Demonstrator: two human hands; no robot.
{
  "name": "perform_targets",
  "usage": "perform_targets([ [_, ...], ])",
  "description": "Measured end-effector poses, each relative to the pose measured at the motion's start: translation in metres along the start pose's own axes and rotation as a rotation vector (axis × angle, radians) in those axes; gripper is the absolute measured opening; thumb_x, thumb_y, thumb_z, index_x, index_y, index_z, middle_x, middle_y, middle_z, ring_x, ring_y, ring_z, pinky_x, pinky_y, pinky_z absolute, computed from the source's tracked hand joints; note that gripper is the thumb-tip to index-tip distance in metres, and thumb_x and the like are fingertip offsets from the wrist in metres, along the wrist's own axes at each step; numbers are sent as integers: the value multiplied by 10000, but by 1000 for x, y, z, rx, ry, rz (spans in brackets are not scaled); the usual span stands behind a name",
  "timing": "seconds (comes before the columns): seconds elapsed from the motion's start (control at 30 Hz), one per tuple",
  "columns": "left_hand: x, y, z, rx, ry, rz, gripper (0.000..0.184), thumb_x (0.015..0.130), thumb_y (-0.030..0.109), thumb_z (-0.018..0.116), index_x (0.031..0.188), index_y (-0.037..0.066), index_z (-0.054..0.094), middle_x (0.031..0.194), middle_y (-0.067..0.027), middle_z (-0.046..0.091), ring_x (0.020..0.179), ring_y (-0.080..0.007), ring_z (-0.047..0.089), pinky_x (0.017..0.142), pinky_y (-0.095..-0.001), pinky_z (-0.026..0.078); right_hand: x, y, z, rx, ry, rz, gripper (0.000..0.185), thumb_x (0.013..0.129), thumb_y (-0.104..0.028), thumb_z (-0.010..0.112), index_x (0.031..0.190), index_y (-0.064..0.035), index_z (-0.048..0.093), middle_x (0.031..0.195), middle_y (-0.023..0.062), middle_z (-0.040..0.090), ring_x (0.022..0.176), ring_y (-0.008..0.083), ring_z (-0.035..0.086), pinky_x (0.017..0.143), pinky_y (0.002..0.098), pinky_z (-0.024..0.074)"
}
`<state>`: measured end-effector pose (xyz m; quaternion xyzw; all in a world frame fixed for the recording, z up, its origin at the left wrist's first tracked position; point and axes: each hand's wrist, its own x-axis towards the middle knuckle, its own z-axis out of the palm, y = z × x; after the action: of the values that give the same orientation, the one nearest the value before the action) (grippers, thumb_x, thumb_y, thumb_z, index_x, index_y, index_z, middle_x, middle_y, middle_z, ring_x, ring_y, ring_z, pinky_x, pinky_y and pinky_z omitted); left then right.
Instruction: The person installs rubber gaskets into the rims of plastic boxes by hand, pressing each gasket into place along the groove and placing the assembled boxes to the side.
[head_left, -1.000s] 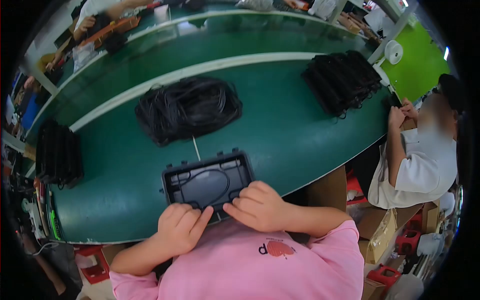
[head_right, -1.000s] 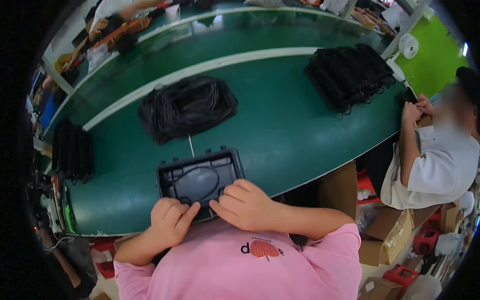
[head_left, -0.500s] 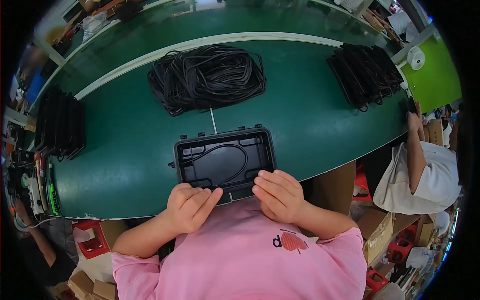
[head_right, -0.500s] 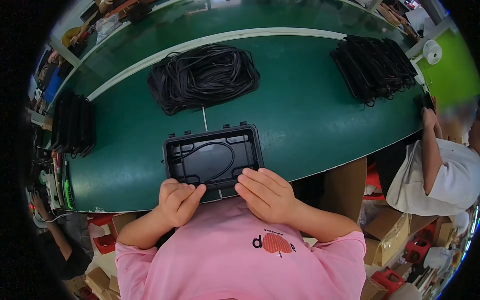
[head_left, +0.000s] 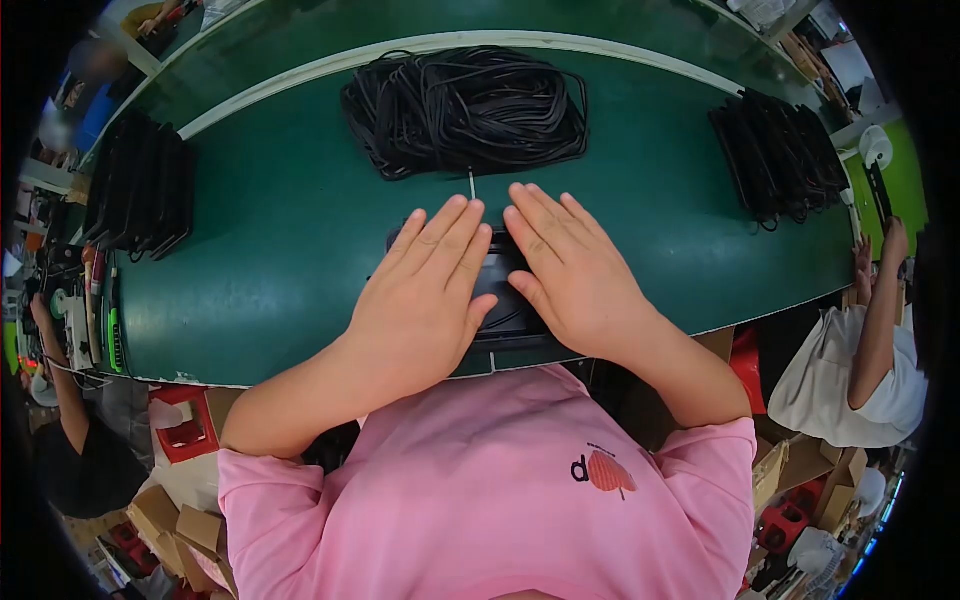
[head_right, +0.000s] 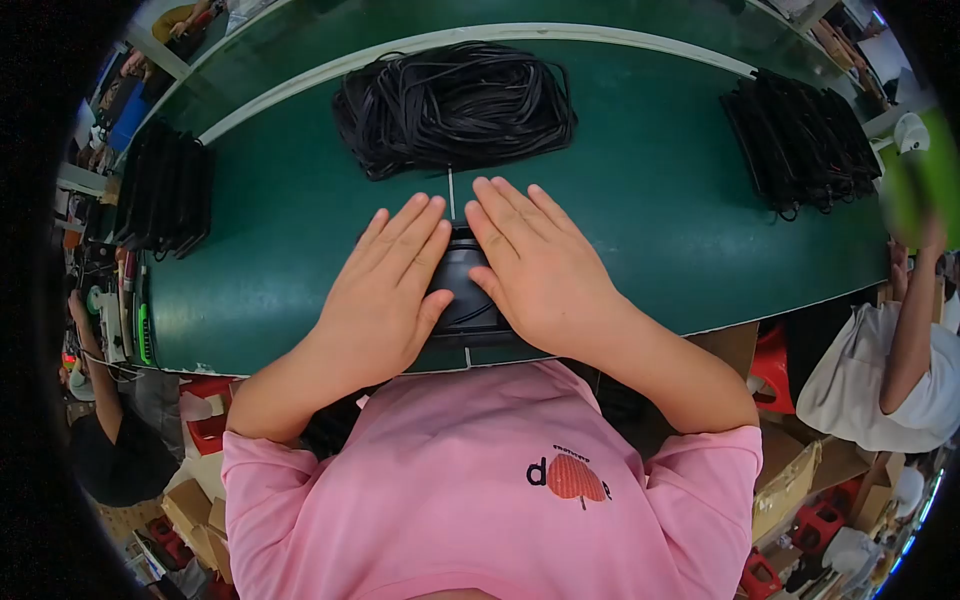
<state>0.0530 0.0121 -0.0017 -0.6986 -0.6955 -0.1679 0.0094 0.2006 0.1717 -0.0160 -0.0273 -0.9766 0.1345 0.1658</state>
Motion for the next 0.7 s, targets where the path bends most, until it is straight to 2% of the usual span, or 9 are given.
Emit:
perform_targets([
  [0.13, 1, 4, 4, 11, 5, -23, 570, 845, 205, 655, 1299, -109, 511, 1416, -251, 441, 1370, -358, 381, 1133, -474, 299, -4, -2, 0, 15, -48, 23, 555, 917, -241, 603, 1336, 95, 464, 1451, 265, 397, 1360, 384, 388, 1131, 507, 280],
  [0.2, 2, 6, 3, 18, 2, -40, 562, 830, 179, 648, 1295, -107, 515, 1415, -247, 444, 1368, -355, 385, 1134, -473, 299, -1, -10, -4, 35, -88, 104, 611, 917, -276, 595, 1353, 118, 430, 1455, 301, 365, 1368, 409, 364, 1134, 526, 254],
  [0.3, 3, 6, 1, 29, -22, -49, 558, 816, 156, 637, 1294, -106, 516, 1416, -245, 445, 1364, -358, 389, 1134, -476, 300, 0, -20, 9, -35, -18, 111, 707, 863, -311, 638, 1341, 158, 411, 1434, 354, 352, 1355, 463, 353, 1126, 563, 243],
  [0.37, 3, 6, 0, 34, -17, -33, 558, 813, 150, 630, 1295, -106, 513, 1417, -244, 443, 1364, -361, 388, 1133, -480, 300, -1, -19, 11, -7, 7, 116, 724, 843, -307, 654, 1341, 159, 411, 1437, 355, 348, 1357, 462, 350, 1128, 558, 244],
  [0.47, 5, 5, -1, 33, -25, -17, 563, 806, 141, 622, 1298, -108, 508, 1415, -247, 444, 1363, -369, 387, 1132, -488, 301, -1, -19, 12, -2, 13, 106, 730, 871, -346, 611, 1354, 160, 401, 1440, 358, 342, 1366, 460, 334, 1131, 555, 238],
  [0.5, 3, 4, -2, 44, -43, -28, 568, 801, 138, 620, 1299, -110, 505, 1411, -250, 446, 1362, -374, 388, 1131, -492, 301, -1, -19, 11, 9, -12, 118, 732, 896, -351, 590, 1383, 143, 359, 1469, 349, 304, 1391, 454, 304, 1138, 559, 219],
  [0.63, 1, 5, 1, 25, -23, -30, 555, 798, 76, 605, 1301, -123, 482, 1408, -271, 434, 1357, -409, 381, 1124, -523, 303, -3, -18, 10, 66, -39, 154, 707, 922, -367, 550, 1376, 148, 382, 1490, 329, 291, 1419, 426, 268, 1144, 560, 196],
  [0.7, 0, 3, 3, 62, -31, -10, 558, 798, 100, 606, 1295, -126, 492, 1398, -275, 445, 1358, -402, 384, 1123, -519, 305, -1, -24, 13, 26, -18, 146, 705, 921, -366, 552, 1377, 146, 384, 1490, 328, 292, 1418, 426, 270, 1143, 561, 197],
])
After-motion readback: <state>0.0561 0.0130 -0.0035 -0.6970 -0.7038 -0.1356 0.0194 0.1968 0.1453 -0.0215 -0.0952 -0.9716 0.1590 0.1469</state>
